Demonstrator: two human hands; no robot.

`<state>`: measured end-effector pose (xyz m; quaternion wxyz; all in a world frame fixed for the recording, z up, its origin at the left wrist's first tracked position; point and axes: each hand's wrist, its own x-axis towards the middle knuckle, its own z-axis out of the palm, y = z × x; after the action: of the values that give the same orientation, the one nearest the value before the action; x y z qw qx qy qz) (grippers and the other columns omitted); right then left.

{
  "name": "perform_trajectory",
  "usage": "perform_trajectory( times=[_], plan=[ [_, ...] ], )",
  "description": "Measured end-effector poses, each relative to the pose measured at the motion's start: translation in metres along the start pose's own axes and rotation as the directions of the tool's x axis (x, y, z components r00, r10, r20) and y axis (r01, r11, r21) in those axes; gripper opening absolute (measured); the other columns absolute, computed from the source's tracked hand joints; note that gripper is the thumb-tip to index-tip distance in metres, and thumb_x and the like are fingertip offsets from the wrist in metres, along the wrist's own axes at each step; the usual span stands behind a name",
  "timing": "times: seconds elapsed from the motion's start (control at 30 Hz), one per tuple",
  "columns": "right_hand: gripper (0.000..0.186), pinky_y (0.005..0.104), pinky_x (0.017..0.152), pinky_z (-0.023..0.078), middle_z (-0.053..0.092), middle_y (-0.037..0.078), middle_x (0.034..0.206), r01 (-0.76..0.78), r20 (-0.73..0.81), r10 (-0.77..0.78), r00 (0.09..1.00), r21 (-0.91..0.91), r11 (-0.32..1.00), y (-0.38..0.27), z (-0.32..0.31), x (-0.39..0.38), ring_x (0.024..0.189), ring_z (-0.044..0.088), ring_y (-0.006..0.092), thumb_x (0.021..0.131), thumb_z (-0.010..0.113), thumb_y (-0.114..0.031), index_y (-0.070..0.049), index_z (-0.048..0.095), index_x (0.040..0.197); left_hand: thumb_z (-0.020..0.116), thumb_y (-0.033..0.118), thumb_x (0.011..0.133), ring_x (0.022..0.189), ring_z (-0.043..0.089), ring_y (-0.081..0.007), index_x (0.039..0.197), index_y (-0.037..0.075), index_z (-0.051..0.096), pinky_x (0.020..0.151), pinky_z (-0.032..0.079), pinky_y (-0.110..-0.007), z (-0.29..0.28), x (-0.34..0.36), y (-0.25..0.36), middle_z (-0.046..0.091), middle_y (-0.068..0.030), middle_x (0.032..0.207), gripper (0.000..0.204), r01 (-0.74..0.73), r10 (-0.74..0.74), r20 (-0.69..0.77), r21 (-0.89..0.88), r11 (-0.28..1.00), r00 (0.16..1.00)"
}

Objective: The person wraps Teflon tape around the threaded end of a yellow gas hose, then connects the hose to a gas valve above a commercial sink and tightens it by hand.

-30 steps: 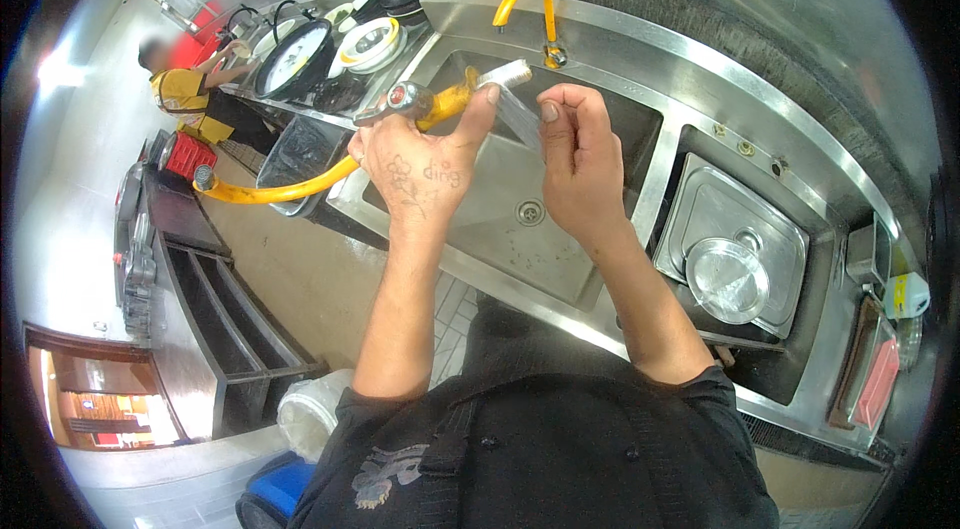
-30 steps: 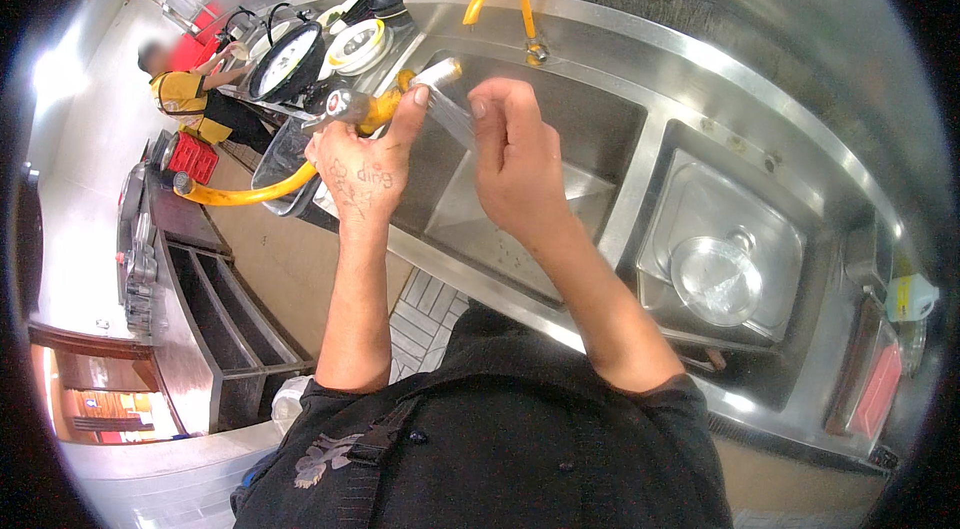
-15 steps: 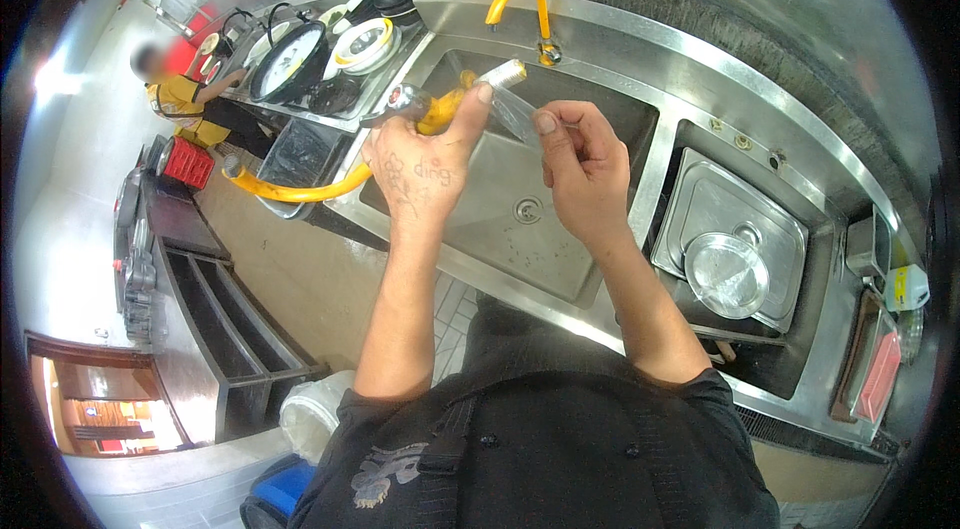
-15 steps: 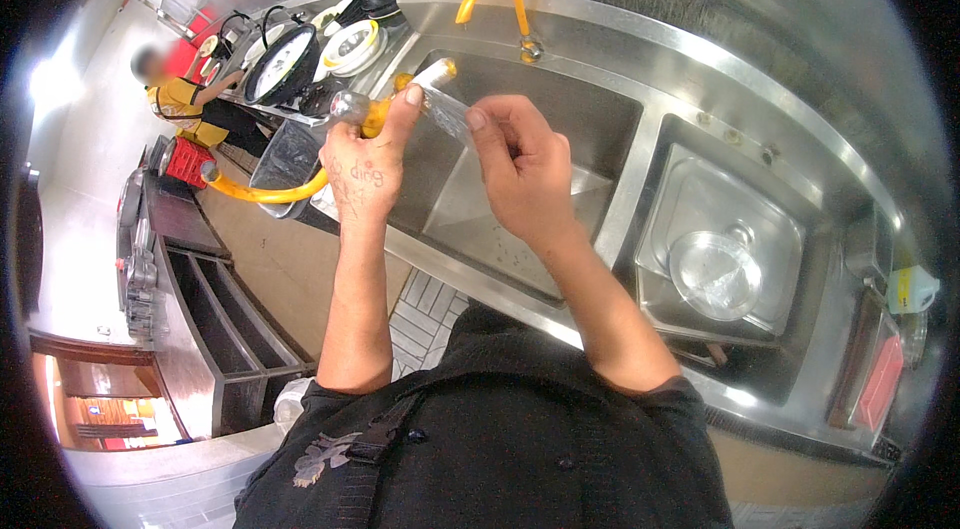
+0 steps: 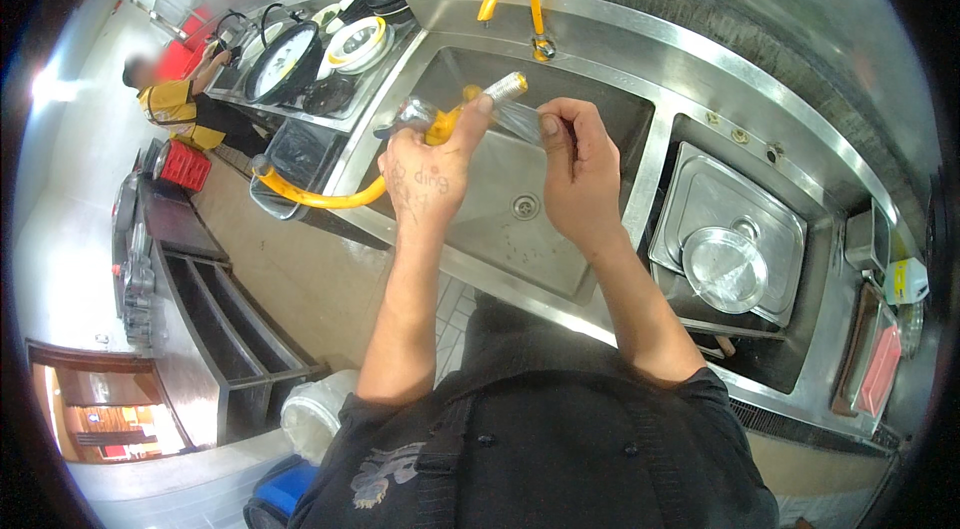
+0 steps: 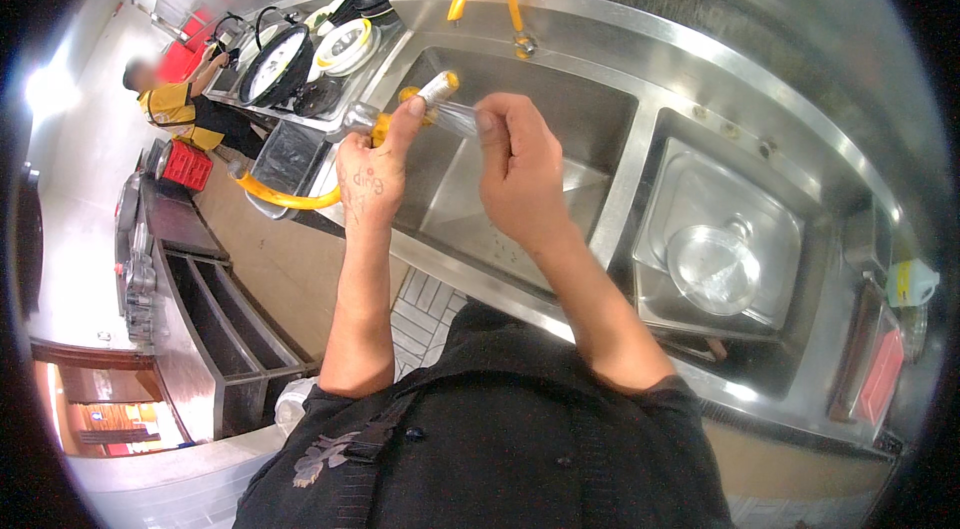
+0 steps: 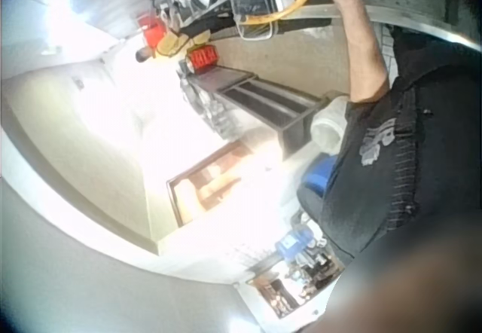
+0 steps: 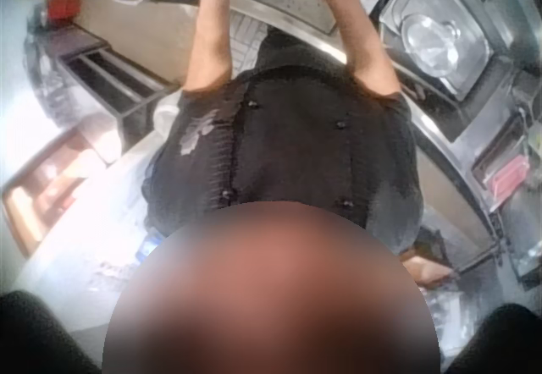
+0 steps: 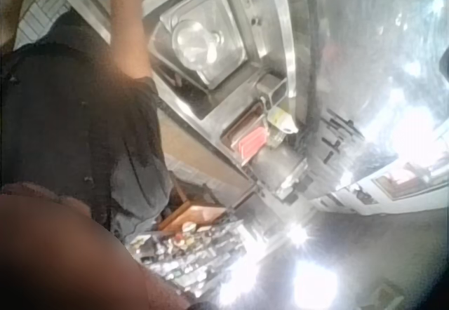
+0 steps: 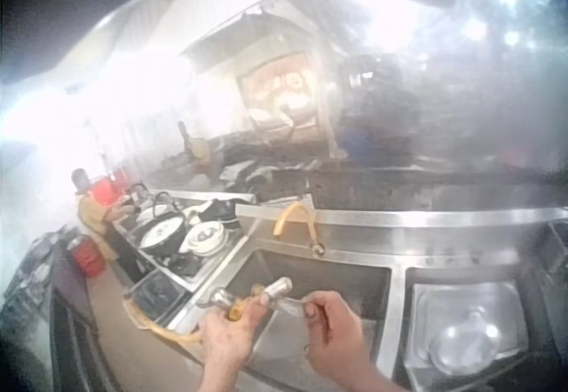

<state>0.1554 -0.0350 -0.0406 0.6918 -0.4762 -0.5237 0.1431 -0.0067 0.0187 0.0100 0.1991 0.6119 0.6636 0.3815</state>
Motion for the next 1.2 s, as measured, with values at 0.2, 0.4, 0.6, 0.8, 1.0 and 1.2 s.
perform_trajectory(
  times=[0.2,0.4,0.6,0.8,1.0,1.2],
  plan=[
    [0.012,0.0260,0.058,0.044,0.068,0.004,0.081,0.048,0.024,-0.049,0.998,0.072,0.996,-0.001,-0.006,0.004,0.063,0.053,0.0087,0.100,0.081,-0.009,-0.004,0.070,0.103,0.084,0.074,0.080,0.098,0.075,-0.0360,0.103,-0.017,0.076,0.093,0.056,-0.044,0.008,0.001,-0.009,0.077,-0.0293,0.099,0.094,0.135,-0.102,0.178,-0.185,0.973,0.979],
    [0.019,0.0250,0.057,0.045,0.068,0.002,0.076,0.060,0.088,-0.060,0.994,0.007,0.998,-0.001,-0.019,0.011,0.062,0.054,0.0057,0.094,0.089,-0.013,-0.004,0.073,0.098,0.085,0.070,0.082,0.084,0.065,-0.0214,0.087,-0.008,0.077,0.080,0.052,-0.037,0.010,0.000,-0.013,0.071,-0.0132,0.083,0.079,0.192,-0.078,0.320,-0.343,0.919,0.944],
    [0.012,0.0212,0.059,0.038,0.067,-0.004,0.078,-0.057,0.202,0.047,0.978,0.043,0.997,0.003,-0.032,0.008,0.066,0.048,0.0011,0.100,0.083,-0.006,-0.004,0.071,0.104,0.079,0.065,0.091,0.087,0.056,-0.0166,0.111,0.000,0.078,0.084,0.044,-0.033,0.005,-0.011,-0.005,0.065,-0.0037,0.090,0.068,0.270,-0.047,0.488,-0.398,0.877,0.872],
    [0.011,0.0208,0.056,0.035,0.066,-0.005,0.074,-0.052,0.254,0.048,0.966,0.010,0.999,0.007,-0.043,0.008,0.065,0.048,-0.0006,0.101,0.080,-0.004,-0.004,0.070,0.106,0.077,0.060,0.096,0.087,0.059,-0.0163,0.122,-0.001,0.075,0.083,0.048,-0.033,0.009,-0.014,-0.006,0.069,-0.0071,0.102,0.066,0.341,0.002,0.557,-0.511,0.789,0.830],
    [0.013,0.0203,0.061,0.041,0.070,-0.004,0.080,-0.119,0.301,0.097,0.949,0.055,0.991,0.011,-0.050,0.009,0.070,0.053,-0.0002,0.101,0.080,-0.003,-0.004,0.069,0.107,0.074,0.053,0.101,0.084,0.061,-0.0171,0.124,-0.001,0.072,0.078,0.048,-0.032,0.012,-0.015,-0.015,0.070,-0.0081,0.101,0.058,0.370,0.049,0.604,-0.547,0.751,0.795],
    [0.023,0.0248,0.071,0.052,0.075,0.001,0.089,-0.140,0.412,0.125,0.903,0.008,0.990,0.006,-0.061,0.021,0.076,0.062,0.0050,0.094,0.082,0.001,-0.002,0.075,0.117,0.066,0.057,0.105,0.077,0.059,-0.0165,0.112,0.005,0.069,0.071,0.046,-0.034,0.005,-0.019,-0.006,0.065,-0.0066,0.091,0.053,0.425,0.126,0.725,-0.525,0.737,0.677]
  ],
)
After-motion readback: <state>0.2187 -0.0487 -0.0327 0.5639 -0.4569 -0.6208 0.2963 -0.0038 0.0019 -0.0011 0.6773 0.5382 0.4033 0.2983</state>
